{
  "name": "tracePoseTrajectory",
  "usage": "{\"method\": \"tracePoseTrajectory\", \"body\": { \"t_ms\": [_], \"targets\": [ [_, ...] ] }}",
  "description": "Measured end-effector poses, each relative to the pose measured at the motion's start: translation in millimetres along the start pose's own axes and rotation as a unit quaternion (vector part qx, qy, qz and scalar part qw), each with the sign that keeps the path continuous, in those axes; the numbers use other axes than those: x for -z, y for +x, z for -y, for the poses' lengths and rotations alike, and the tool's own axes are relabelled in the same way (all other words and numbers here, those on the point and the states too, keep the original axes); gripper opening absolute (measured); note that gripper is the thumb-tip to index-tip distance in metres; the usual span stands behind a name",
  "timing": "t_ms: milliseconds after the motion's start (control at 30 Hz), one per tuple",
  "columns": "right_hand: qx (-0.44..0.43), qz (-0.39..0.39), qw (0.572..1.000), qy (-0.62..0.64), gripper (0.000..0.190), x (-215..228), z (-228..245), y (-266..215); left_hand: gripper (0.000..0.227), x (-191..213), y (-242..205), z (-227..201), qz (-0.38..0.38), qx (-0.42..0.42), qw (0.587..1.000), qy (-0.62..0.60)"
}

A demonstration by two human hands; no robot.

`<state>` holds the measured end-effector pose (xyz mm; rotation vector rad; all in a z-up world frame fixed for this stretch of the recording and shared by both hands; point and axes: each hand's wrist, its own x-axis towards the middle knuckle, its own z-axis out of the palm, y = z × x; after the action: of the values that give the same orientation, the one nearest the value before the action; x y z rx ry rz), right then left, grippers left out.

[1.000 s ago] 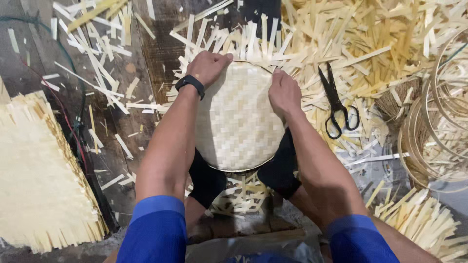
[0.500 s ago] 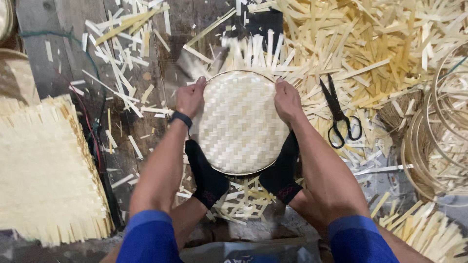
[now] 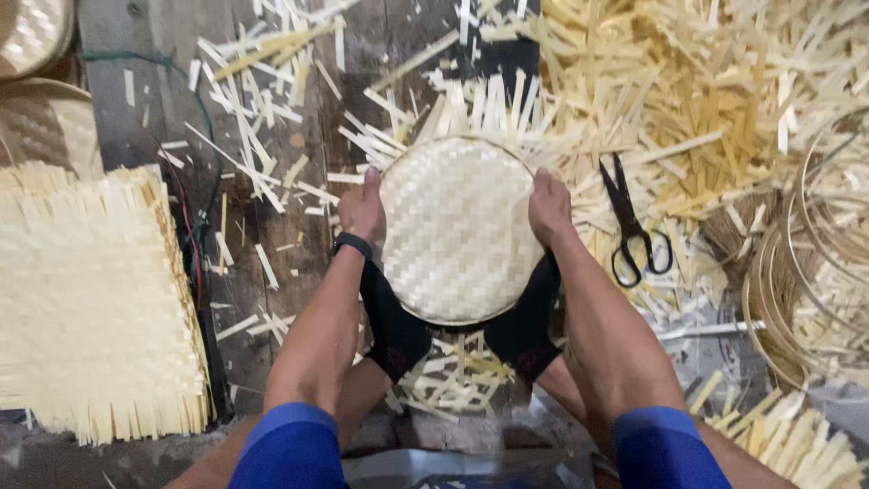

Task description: The person weaves a basket by hand, placing a circular wooden rim onto a woven bamboo mat and folding the excess strips over the rim before securing them in place.

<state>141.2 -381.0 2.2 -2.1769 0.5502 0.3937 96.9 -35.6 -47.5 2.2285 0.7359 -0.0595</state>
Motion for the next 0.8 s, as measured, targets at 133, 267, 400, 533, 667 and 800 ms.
{"method": "tracePoseTrajectory", "body": {
  "t_ms": [133, 267, 400, 533, 667, 800],
  "targets": [
    [0.015, -0.001, 1.000, 0.026, 0.061, -10.6, -28.5, 20.6, 0.089, -1.9, 11.2, 3.2, 0.055, 0.046, 0.997, -0.026],
    [0.085, -0.046, 0.994, 0.045, 0.057, -4.8, -46.4, 21.4, 0.087, 6.0, 1.9, 0.0, 0.055, 0.034, 0.995, -0.074],
    [0.236, -0.131, 0.957, -0.106, 0.049, 91.8, -59.4, -1.5, 0.069, 26.7, -29.2, 20.0, -0.055, -0.004, 0.994, -0.091],
    [0.188, -0.033, 0.949, -0.252, 0.055, 229.2, 2.2, -61.2, 0.068, 69.6, -60.9, 37.0, -0.082, 0.037, 0.993, -0.073],
    [0.129, 0.049, 0.908, -0.395, 0.056, 289.8, 74.1, -146.5, 0.061, 110.3, -82.7, 22.6, -0.072, 0.035, 0.995, -0.067],
    [0.147, 0.066, 0.917, -0.365, 0.044, 251.3, 45.8, -154.9, 0.062, 104.4, -74.2, 25.1, 0.002, 0.025, 0.995, -0.098]
  ]
}}
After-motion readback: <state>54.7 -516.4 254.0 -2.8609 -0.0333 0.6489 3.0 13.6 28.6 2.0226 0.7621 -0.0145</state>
